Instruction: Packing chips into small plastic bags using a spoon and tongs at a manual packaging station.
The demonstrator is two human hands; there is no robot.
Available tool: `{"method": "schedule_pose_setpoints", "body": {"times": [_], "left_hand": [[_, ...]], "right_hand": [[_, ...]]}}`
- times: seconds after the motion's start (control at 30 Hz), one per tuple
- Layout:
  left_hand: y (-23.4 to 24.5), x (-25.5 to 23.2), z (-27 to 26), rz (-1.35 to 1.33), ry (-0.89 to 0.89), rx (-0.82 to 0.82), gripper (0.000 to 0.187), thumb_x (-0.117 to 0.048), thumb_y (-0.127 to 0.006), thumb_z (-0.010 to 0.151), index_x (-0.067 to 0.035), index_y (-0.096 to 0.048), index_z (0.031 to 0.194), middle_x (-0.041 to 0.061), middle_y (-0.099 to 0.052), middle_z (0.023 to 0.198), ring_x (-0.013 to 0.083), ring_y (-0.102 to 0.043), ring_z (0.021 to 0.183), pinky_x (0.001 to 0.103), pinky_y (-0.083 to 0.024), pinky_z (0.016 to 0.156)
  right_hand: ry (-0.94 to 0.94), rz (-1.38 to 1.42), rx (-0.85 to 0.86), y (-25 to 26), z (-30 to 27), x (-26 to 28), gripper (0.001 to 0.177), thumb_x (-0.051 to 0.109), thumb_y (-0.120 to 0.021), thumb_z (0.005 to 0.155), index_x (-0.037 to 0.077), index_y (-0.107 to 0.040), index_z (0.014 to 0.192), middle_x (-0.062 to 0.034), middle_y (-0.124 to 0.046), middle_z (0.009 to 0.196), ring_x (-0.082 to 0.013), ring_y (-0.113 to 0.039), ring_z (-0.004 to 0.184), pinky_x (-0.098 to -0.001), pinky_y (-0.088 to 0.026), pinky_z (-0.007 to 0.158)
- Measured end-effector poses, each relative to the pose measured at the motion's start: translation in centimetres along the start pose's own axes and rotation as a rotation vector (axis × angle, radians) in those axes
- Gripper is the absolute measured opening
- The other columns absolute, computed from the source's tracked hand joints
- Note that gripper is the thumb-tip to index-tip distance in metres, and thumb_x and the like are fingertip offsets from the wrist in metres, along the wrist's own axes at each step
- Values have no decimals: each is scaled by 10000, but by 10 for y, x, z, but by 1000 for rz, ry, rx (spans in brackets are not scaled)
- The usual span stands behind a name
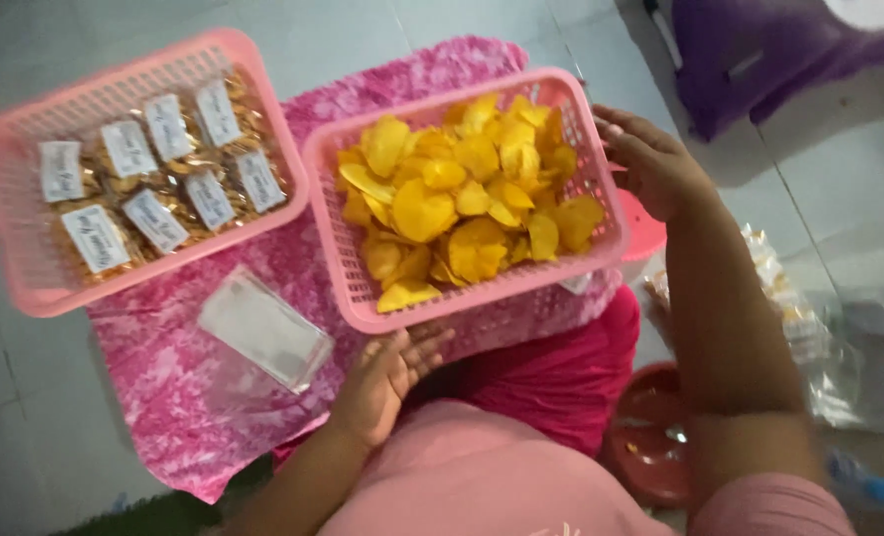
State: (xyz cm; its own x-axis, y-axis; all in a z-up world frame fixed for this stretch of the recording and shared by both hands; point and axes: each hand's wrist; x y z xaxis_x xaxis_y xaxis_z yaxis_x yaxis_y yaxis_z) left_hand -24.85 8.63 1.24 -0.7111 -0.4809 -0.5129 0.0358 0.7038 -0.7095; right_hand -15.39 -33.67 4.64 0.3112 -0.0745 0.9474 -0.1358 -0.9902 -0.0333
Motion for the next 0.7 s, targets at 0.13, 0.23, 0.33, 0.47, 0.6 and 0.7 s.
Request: {"method": "schedule_pose_setpoints", "body": {"times": [0.13,0.23,0.33,0.47,0.6,0.7], "left_hand": [[4,5,17,82,31,-226,330,-327,-528,1039,-78,-660,1209,142,-727,1280,300,-702,1187,424,-548,1023],[-11,2,15,13,30,-277,333,-362,-556,1041,-73,-691,1137,131,-755,1199,288,-724,1129,386,-566,979],[-30,-5,15,-12,20,-301,286,-379,-601,1011,-119,-698,1077,87,-769,1151,273,-734,1131,375,-565,988],[-35,-10,16,-13,-12,-306,302,-397,-628,982,-121,-697,1084,78,-764,1154,268,-723,1155,387,-552,1027],[-33,-9,17,2,-22,-302,281,-388,-635,979,-129,-699,1068,68,-765,1145,270,-714,1172,406,-523,1061],[-21,-4,20,-85,-64,-225,404,-284,-612,962,-24,-594,1270,166,-680,1153,280,-661,1117,371,-504,965]], "right_hand": [[167,-73,-276,11,-55,-69,327,197,-557,1080,59,-596,1374,-144,-636,1351,-277,-655,1208,-403,-593,912],[184,-227,-449,8,-99,-119,234,14,-557,1024,50,-648,1237,-122,-686,1165,-232,-658,1049,-344,-573,871],[338,-561,-507,-10,-115,-135,215,-9,-734,957,91,-733,1148,-105,-670,1100,-273,-682,987,-361,-603,823],[588,-936,-489,-39,-113,-119,124,160,-817,895,121,-770,1004,-105,-693,1054,-335,-690,920,-406,-608,738],[682,-1037,-469,-50,-100,-114,314,147,-803,837,4,-756,1112,-213,-695,1159,-460,-668,1059,-515,-550,922],[318,-1224,-396,-62,-107,-99,617,266,-752,884,117,-561,1452,-188,-529,1489,-416,-559,1249,-528,-504,1006]]}}
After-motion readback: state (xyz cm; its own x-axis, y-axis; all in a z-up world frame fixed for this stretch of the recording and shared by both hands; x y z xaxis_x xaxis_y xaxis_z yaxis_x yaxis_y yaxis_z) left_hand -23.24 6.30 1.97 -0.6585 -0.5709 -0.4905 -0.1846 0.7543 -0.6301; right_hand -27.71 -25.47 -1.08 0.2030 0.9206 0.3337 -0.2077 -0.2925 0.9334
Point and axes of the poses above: each hand's wrist, its own z-axis towards the middle knuckle, its own y-axis out of the back of the hand, x = y × z
